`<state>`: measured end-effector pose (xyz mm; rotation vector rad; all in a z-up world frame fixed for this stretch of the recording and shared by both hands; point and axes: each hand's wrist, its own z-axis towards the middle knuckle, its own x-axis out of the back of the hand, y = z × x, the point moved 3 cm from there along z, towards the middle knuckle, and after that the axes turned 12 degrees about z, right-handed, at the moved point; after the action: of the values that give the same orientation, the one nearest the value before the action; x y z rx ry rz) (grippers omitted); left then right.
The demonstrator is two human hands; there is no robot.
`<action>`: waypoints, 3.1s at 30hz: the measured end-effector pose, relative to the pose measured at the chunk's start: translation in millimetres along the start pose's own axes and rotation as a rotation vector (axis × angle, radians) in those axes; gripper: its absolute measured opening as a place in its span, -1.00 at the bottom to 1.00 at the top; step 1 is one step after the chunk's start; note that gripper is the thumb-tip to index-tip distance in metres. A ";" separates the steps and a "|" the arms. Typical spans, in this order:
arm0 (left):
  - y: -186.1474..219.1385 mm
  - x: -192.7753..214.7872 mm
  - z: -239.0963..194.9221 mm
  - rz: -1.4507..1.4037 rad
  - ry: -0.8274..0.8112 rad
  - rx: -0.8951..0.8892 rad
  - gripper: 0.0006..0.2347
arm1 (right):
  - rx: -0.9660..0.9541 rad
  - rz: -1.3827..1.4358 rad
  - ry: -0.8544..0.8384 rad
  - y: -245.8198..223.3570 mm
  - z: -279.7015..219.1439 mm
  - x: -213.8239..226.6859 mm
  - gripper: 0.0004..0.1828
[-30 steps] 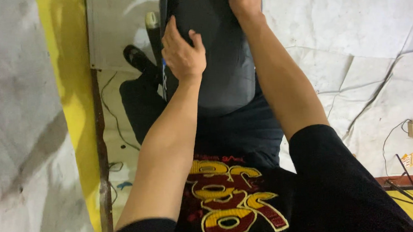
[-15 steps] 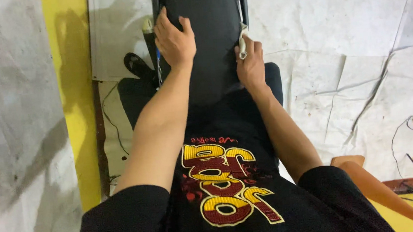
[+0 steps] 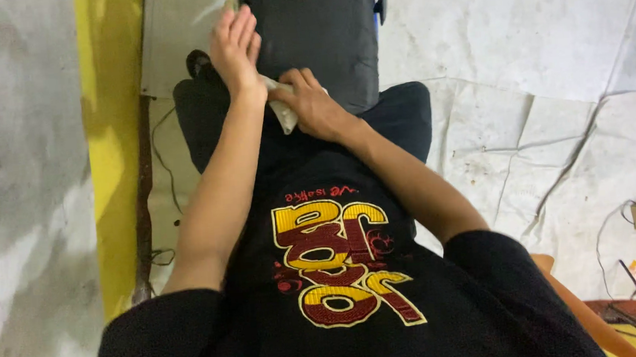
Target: The person sits on the floor and wipes the black plastic body of a scooter with a white cloth. They clean the top and sides of the scooter's front section, repeatedly folding the cloth and adjusting their grip.
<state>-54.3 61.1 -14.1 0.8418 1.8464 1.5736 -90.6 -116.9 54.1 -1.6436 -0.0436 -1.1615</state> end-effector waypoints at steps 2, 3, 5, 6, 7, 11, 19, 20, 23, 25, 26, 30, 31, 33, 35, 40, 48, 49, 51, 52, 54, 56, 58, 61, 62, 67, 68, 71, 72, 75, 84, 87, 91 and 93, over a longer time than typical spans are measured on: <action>35.2 25.5 -35.1 -0.196 -0.032 0.186 -0.64 | 0.119 0.122 -0.068 0.6 26.9 -5.5 -0.30; 31.2 35.0 -29.2 -0.203 -0.028 0.174 -0.64 | 0.132 0.113 -0.067 0.7 43.2 -6.9 -0.30; 18.5 63.5 -32.2 -0.068 0.072 0.076 -0.64 | 0.181 0.672 0.019 -3.4 61.5 -14.1 -0.43; 21.4 67.0 -44.1 -0.069 0.069 0.088 -0.64 | 0.168 0.672 0.017 2.4 61.7 -21.3 -0.43; 26.2 70.5 -55.6 -0.040 0.078 0.054 -0.62 | -0.046 0.934 0.027 14.1 62.1 -29.8 -0.49; 62.9 65.9 -59.5 0.010 -0.008 0.222 -0.53 | -0.272 1.810 0.018 0.4 67.6 -31.7 -0.34; 41.8 43.4 -42.2 -0.257 -0.004 0.447 -0.45 | -0.183 1.247 0.281 33.3 27.8 28.6 0.00; 48.5 45.4 -36.1 -0.280 0.058 0.404 -0.45 | -0.341 1.246 0.354 30.8 25.9 40.8 0.11; 59.7 49.4 -23.4 -0.341 -0.029 0.260 -0.44 | -0.300 0.757 0.617 70.5 12.3 66.5 -0.03; 71.6 42.0 -20.2 -0.330 -0.098 0.213 -0.41 | -0.220 0.466 0.669 101.6 9.6 59.6 -0.11; 76.8 38.3 -20.4 -0.321 -0.167 0.170 -0.38 | -0.138 0.174 0.703 113.7 6.4 55.3 -0.19; 61.0 28.7 -22.2 -0.074 -0.148 0.195 -0.29 | -0.343 0.091 0.674 114.3 9.6 48.9 -0.24; 52.0 33.8 -19.2 0.218 -0.078 0.045 -0.27 | -0.356 0.112 0.695 109.7 11.8 50.7 -0.27; 33.4 29.0 -24.7 0.507 -0.022 -0.095 -0.24 | -0.388 0.124 0.717 104.3 8.5 54.0 -0.29; 29.8 13.3 -34.7 1.010 0.023 -0.496 -0.23 | -0.376 0.132 0.759 100.2 13.1 56.9 -0.32; 24.0 -41.7 -56.7 1.275 -0.181 -0.501 -0.16 | -0.397 0.040 0.688 110.1 15.4 51.5 -0.29; -14.3 -22.6 -31.3 1.255 -0.232 -0.481 -0.47 | -0.448 -0.076 0.644 117.2 26.6 50.3 -0.25; -13.5 -12.1 -23.8 0.937 -0.244 -0.288 -0.46 | -0.459 -0.091 0.623 118.0 26.9 50.2 -0.23; 9.4 0.3 -10.0 0.611 -0.253 -0.110 -0.44 | -0.465 -0.111 0.613 123.8 31.2 49.6 -0.21; 30.8 5.2 -5.1 0.377 -0.241 -0.021 -0.42 | -0.488 -0.119 0.601 128.6 33.2 47.9 -0.19; 60.2 11.7 4.3 0.143 -0.231 0.065 -0.40 | -0.511 -0.127 0.594 134.5 39.6 48.1 -0.16; 81.3 19.9 12.3 0.185 -0.159 -0.148 -0.45 | -0.585 -0.126 0.540 137.8 47.3 47.4 -0.12; 63.4 17.9 24.9 0.257 -0.146 -0.183 -0.49 | -0.667 -0.087 0.551 131.4 56.5 57.2 -0.10; 68.7 -2.2 18.0 0.610 -0.213 -0.345 -0.58 | -0.769 -0.023 0.587 124.5 60.0 61.8 -0.09; 74.9 -13.9 9.0 0.887 -0.289 -0.469 -0.61 | -0.785 -0.004 0.609 122.0 58.6 62.1 -0.11; 59.1 -62.3 -23.7 1.412 -0.412 -0.597 -0.37 | -0.732 0.022 0.650 119.9 64.5 65.8 -0.13; 46.5 -66.5 -26.0 1.360 -0.374 -0.635 -0.31 | -0.764 0.034 0.636 121.2 61.4 67.0 -0.12; 40.0 -72.8 -13.0 1.365 -0.336 -0.666 -0.34 | -0.765 0.015 0.648 116.0 60.4 66.1 -0.14; 37.2 -73.2 -5.2 1.367 -0.337 -0.666 -0.34 | -0.767 0.018 0.648 114.4 60.1 65.5 -0.14; 24.1 -79.8 25.1 1.351 -0.339 -0.647 -0.42 | -0.763 0.021 0.650 110.5 61.5 67.2 -0.14; 39.4 -142.0 116.3 1.180 -0.277 -0.861 -0.53 | -0.837 0.011 0.627 110.0 61.2 67.9 -0.13; 33.0 -147.9 127.4 1.157 -0.413 -0.848 -0.50 | -0.805 0.036 0.669 108.2 60.5 65.7 -0.16; 37.6 -146.1 125.4 1.157 -0.407 -0.846 -0.64 | -0.836 0.042 0.684 107.5 63.8 70.4 -0.20; 41.2 -138.2 117.2 1.133 -0.409 -0.841 -0.62 | -0.830 0.043 0.686 108.3 64.5 69.8 -0.20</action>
<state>127.6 34.0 12.0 1.6926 0.2031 2.2582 47.3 -149.0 27.5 -1.7996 1.0209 -1.7871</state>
